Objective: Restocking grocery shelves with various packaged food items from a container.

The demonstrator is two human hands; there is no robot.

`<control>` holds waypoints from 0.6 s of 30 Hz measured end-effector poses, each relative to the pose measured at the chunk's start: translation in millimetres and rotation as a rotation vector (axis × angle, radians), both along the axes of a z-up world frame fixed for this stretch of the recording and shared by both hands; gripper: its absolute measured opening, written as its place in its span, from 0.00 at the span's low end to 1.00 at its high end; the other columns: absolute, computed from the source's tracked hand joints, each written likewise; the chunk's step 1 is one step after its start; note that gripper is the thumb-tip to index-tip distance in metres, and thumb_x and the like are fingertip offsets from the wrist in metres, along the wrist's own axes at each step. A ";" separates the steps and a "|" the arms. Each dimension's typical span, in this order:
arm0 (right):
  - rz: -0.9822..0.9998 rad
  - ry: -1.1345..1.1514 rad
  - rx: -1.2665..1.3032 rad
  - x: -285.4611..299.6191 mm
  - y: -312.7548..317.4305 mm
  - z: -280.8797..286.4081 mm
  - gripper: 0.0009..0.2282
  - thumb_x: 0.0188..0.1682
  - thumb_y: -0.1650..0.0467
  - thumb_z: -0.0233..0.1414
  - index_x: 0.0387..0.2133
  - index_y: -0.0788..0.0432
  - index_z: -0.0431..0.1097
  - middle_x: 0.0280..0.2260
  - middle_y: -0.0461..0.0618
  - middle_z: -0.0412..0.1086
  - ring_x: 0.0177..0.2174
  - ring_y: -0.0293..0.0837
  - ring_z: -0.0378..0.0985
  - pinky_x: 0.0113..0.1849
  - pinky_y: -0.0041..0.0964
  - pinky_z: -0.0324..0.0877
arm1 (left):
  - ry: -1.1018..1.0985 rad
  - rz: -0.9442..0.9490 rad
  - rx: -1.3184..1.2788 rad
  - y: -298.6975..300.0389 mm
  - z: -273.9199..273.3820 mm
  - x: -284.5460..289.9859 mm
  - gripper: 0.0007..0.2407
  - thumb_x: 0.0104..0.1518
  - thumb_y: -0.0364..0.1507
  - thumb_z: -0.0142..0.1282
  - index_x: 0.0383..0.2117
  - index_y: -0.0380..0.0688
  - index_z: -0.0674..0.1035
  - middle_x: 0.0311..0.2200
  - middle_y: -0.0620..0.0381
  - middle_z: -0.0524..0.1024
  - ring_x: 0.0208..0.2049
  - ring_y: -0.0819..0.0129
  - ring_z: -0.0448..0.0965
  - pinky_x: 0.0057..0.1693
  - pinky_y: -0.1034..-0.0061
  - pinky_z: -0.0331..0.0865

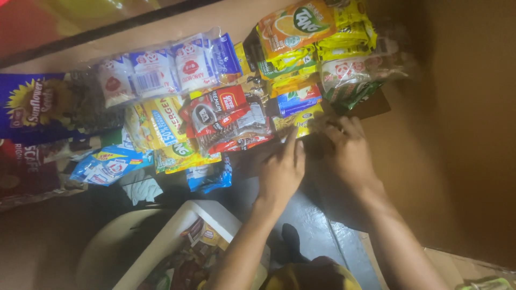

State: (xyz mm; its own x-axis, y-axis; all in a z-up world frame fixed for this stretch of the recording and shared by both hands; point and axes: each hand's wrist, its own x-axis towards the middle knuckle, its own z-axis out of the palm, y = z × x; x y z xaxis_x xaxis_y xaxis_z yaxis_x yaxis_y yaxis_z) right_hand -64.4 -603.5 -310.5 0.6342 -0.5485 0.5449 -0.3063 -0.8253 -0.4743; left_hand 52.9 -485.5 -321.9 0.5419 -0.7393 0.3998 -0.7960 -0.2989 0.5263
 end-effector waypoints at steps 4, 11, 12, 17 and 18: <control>0.015 -0.001 -0.024 2.7 -2.3 3.5 0.13 0.46 0.78 0.57 0.44 0.56 0.78 0.45 0.52 0.75 0.43 0.55 0.73 0.46 0.47 0.72 | -0.063 -0.030 -0.078 0.2 -5.9 0.8 0.16 0.65 0.31 0.53 0.58 0.43 0.75 0.33 0.44 0.83 0.29 0.53 0.84 0.38 0.63 0.78; 0.260 0.191 0.245 12.5 35.8 46.1 0.07 0.46 0.69 0.57 0.36 0.57 0.78 0.33 0.54 0.75 0.36 0.55 0.78 0.40 0.47 0.73 | 0.307 -0.111 -0.004 60.7 -51.3 -10.9 0.11 0.61 0.33 0.58 0.46 0.43 0.77 0.25 0.41 0.80 0.28 0.44 0.82 0.35 0.56 0.75; 0.414 0.342 0.377 17.9 45.3 51.6 0.07 0.45 0.68 0.57 0.34 0.57 0.78 0.34 0.54 0.77 0.37 0.55 0.79 0.40 0.46 0.74 | 0.371 -0.125 -0.040 78.9 -64.5 -14.1 0.10 0.60 0.33 0.59 0.41 0.42 0.77 0.29 0.41 0.81 0.31 0.44 0.83 0.36 0.57 0.76; 0.759 0.813 0.589 80.5 119.0 -20.4 0.12 0.47 0.64 0.54 0.42 0.54 0.76 0.38 0.54 0.78 0.40 0.52 0.82 0.43 0.44 0.75 | 0.629 0.097 -0.088 180.9 -118.9 -9.2 0.08 0.60 0.30 0.56 0.43 0.43 0.79 0.31 0.45 0.83 0.29 0.54 0.86 0.35 0.64 0.78; 0.860 0.822 0.624 88.5 147.3 -38.1 0.13 0.48 0.63 0.55 0.43 0.55 0.75 0.41 0.54 0.77 0.43 0.51 0.81 0.43 0.44 0.74 | 0.710 0.183 -0.060 212.7 -130.9 -13.5 0.09 0.60 0.28 0.54 0.44 0.44 0.80 0.33 0.47 0.83 0.28 0.57 0.87 0.36 0.66 0.79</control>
State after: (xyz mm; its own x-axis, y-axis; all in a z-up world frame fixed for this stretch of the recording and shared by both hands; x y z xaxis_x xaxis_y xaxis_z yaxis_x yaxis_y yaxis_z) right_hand 24.0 -456.2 -348.6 0.9205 0.1710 -0.3513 -0.1795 -0.6133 -0.7692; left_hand 39.4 -272.7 -452.8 0.7982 -0.5997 -0.0562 -0.1976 -0.3488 0.9161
